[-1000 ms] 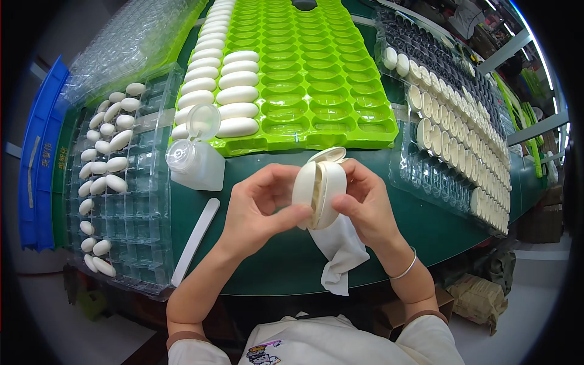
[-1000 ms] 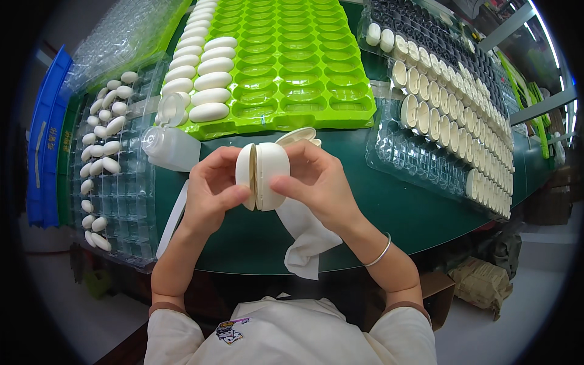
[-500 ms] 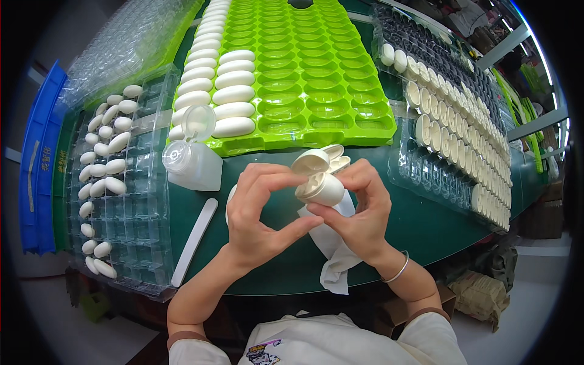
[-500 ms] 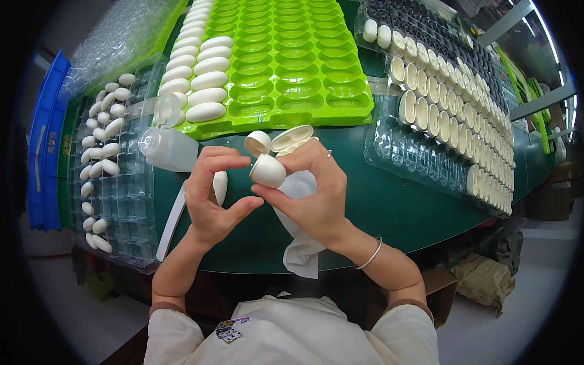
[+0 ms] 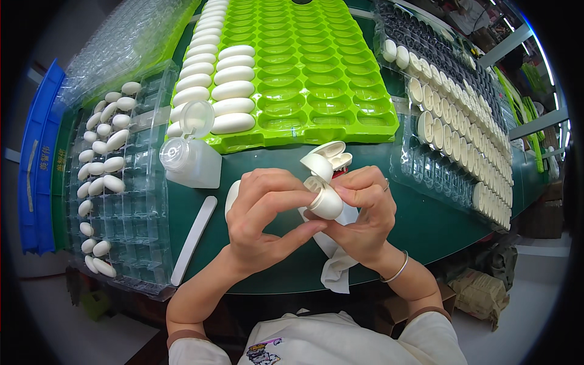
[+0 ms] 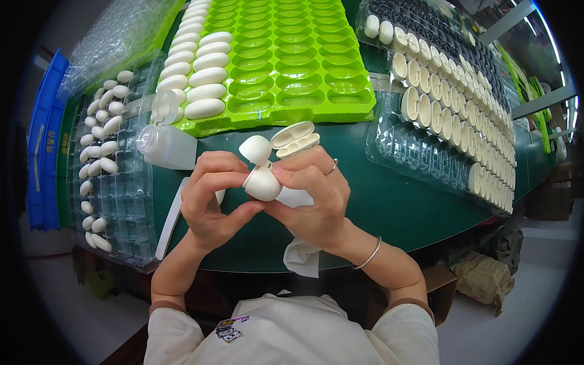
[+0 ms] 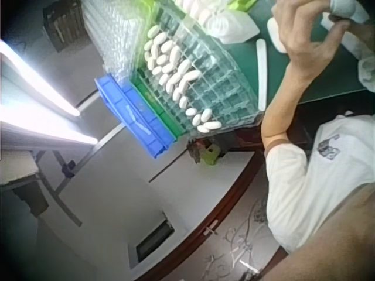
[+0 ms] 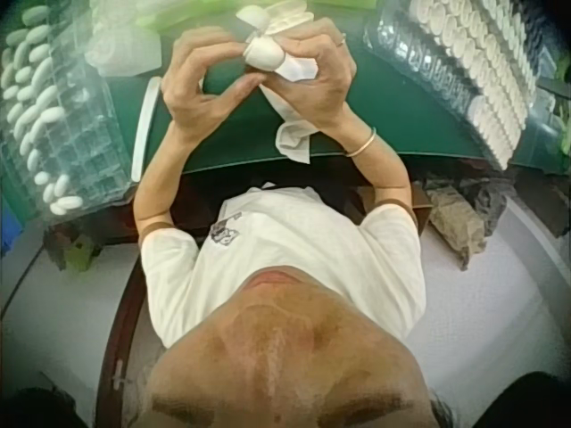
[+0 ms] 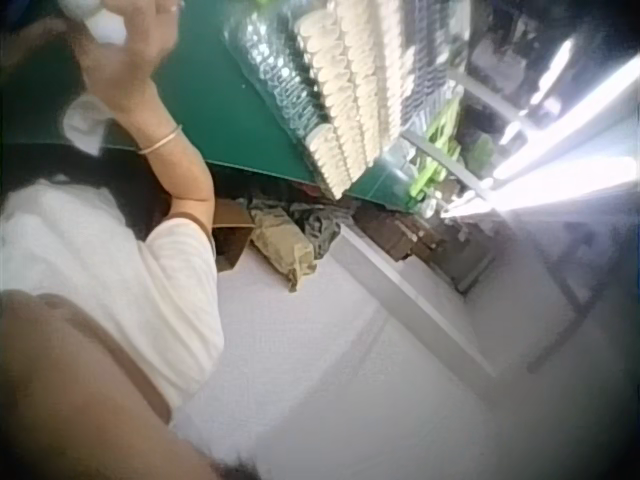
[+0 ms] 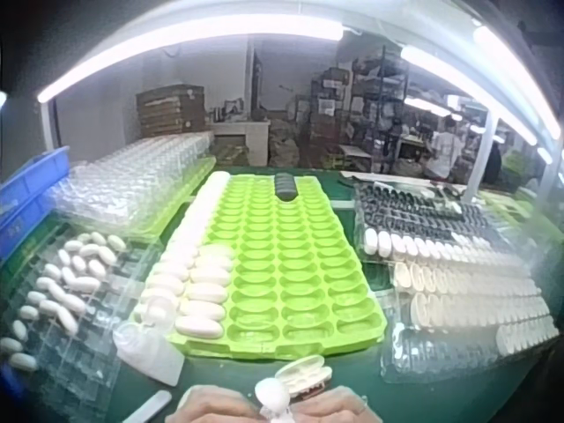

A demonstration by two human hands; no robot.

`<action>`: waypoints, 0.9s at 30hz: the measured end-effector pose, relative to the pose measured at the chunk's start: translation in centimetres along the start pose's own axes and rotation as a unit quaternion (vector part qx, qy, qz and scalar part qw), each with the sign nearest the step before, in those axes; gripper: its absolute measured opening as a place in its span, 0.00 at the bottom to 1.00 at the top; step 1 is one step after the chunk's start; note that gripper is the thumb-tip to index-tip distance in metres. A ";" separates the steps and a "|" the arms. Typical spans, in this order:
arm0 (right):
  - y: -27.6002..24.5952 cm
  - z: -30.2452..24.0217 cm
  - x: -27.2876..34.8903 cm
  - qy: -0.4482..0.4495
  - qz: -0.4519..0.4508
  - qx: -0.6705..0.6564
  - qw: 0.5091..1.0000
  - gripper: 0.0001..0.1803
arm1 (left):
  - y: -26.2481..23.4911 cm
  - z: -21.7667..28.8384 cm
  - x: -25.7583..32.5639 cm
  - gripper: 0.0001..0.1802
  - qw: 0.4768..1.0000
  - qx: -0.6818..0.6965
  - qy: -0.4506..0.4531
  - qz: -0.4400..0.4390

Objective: The person cleans white wireless earbud cases at a workstation. They open the cases, wipe the interior and exterior with a white cloth, and place the cleaned units into a green tray. The process is repeated for multiple cases.

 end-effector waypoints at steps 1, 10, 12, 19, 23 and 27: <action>0.0 0.0 -0.1 0.009 0.003 -0.012 1.000 0.25 | 0.0 0.1 -0.1 0.21 1.000 -0.009 0.002 -0.002; 0.1 0.2 -0.1 0.063 0.070 0.000 0.996 0.23 | -0.3 0.3 -0.2 0.23 0.997 -0.069 -0.007 -0.013; 0.0 0.0 -0.1 0.067 0.069 0.006 0.995 0.23 | -0.2 0.2 -0.3 0.23 0.998 -0.066 -0.012 -0.018; -0.1 -0.2 -0.4 0.029 0.061 0.031 0.997 0.23 | -0.2 0.2 -0.2 0.23 0.998 -0.063 -0.012 -0.019; -0.1 -0.5 -0.6 0.014 0.057 0.055 0.997 0.23 | -0.1 0.1 -0.2 0.23 0.998 -0.060 -0.008 -0.015; -0.2 -0.2 -0.2 0.040 0.053 0.035 0.997 0.23 | -0.3 0.2 -0.2 0.24 0.997 -0.075 -0.001 -0.024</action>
Point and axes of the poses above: each hand's wrist, its own x-axis away from the middle knuckle, its own y-axis out of the palm, z = x × y, the point moved 1 cm from there along -x, towards the middle knuckle, and after that the axes turned 5 degrees about -x, right-handed, at the moved point
